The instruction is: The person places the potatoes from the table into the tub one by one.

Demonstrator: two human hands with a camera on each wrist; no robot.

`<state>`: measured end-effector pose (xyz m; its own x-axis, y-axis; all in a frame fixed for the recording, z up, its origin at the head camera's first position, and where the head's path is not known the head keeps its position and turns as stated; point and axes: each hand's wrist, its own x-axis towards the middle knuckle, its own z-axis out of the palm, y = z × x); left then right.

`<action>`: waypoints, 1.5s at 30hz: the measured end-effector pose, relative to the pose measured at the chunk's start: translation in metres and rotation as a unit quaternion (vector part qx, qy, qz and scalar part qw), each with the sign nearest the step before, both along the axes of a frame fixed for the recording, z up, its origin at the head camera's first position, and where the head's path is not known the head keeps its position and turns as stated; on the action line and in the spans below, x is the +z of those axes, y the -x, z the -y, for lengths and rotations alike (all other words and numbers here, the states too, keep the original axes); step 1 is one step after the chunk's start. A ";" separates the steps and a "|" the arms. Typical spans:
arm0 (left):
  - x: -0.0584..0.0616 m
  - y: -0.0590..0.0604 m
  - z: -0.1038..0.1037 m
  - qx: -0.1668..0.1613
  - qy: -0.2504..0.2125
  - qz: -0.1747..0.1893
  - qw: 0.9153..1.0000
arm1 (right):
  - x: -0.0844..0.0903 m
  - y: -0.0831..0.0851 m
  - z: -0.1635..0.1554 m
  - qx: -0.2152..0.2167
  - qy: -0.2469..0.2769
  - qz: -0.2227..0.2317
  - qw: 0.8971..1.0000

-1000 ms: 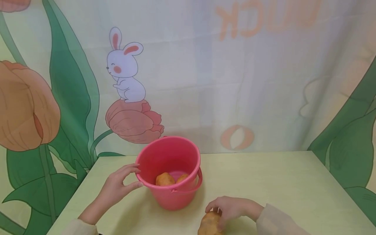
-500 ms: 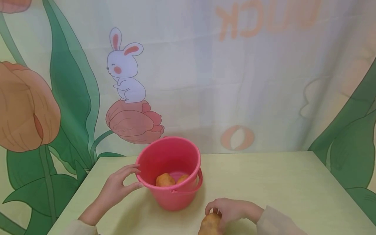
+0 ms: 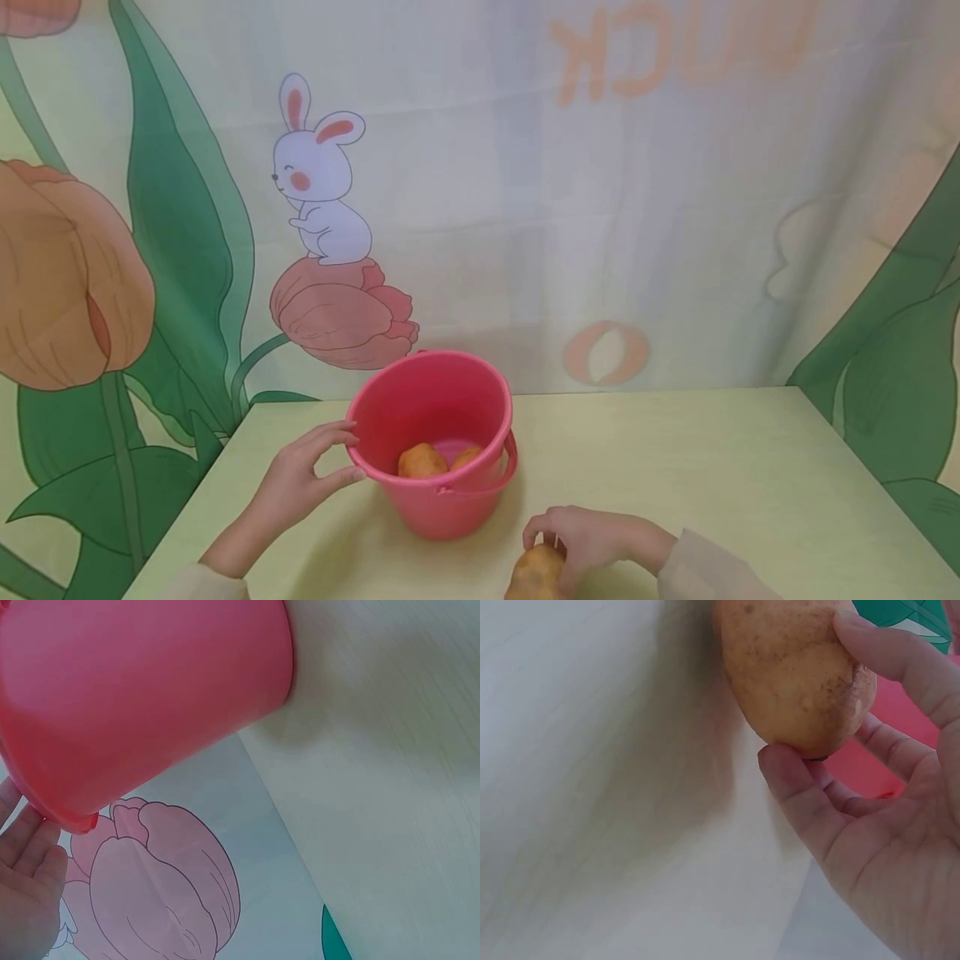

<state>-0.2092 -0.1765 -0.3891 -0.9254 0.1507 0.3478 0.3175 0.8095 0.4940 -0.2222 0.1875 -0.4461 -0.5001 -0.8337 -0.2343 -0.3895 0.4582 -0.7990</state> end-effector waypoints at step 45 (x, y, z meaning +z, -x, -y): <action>0.000 0.001 0.000 -0.001 0.007 -0.002 1.000 | 0.065 0.005 -0.004 -0.008 -0.001 -0.098 0.995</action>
